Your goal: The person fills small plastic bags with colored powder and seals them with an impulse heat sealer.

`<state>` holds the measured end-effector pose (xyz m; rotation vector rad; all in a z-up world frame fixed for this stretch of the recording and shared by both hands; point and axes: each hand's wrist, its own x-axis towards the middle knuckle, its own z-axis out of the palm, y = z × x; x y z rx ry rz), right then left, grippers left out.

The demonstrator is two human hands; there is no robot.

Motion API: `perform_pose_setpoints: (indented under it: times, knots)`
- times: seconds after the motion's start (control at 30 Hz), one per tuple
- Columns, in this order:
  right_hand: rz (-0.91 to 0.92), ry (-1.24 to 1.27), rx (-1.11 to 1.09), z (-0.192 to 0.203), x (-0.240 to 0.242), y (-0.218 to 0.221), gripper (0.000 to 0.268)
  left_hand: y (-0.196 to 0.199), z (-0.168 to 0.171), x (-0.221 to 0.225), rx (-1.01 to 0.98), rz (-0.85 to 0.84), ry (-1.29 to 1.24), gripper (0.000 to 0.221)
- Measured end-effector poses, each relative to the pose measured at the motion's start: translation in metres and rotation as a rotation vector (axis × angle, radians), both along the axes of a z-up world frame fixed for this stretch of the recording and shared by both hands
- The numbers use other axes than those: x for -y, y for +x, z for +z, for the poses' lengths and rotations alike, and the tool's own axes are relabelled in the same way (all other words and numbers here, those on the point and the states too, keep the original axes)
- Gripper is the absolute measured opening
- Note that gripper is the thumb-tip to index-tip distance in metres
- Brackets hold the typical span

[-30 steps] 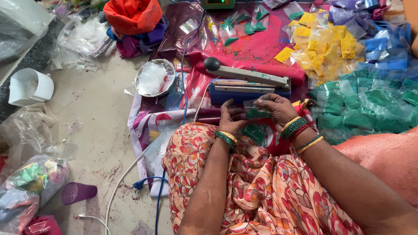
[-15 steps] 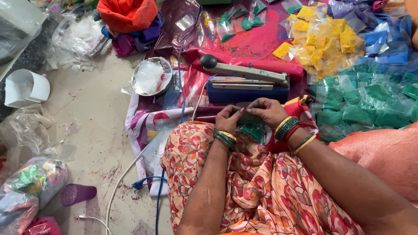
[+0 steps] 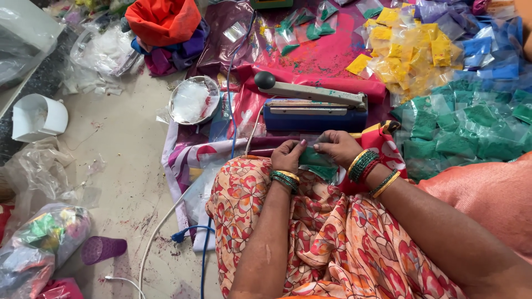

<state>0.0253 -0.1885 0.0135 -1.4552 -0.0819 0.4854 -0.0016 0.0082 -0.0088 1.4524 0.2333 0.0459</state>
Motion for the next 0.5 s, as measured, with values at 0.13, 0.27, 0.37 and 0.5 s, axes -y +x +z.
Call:
perform_pose_setpoints:
  times: [0.13,0.27,0.37,0.5]
  knots:
    - [-0.029,-0.032,-0.017,-0.01,0.027,0.011,0.012,0.016,-0.016,-0.02,0.057,0.231,-0.214,0.023]
    - [-0.015,-0.093,0.041,0.002,0.035,0.016,0.019,0.011,0.007,-0.021,-0.002,0.187,-0.159,0.032]
    - [0.004,-0.19,0.134,0.033,0.064,0.018,0.022,0.009,0.01,-0.013,0.04,0.148,-0.157,0.033]
    - [-0.049,-0.53,0.159,0.144,0.114,0.007,0.027,0.013,-0.001,-0.016,0.084,0.179,-0.234,0.03]
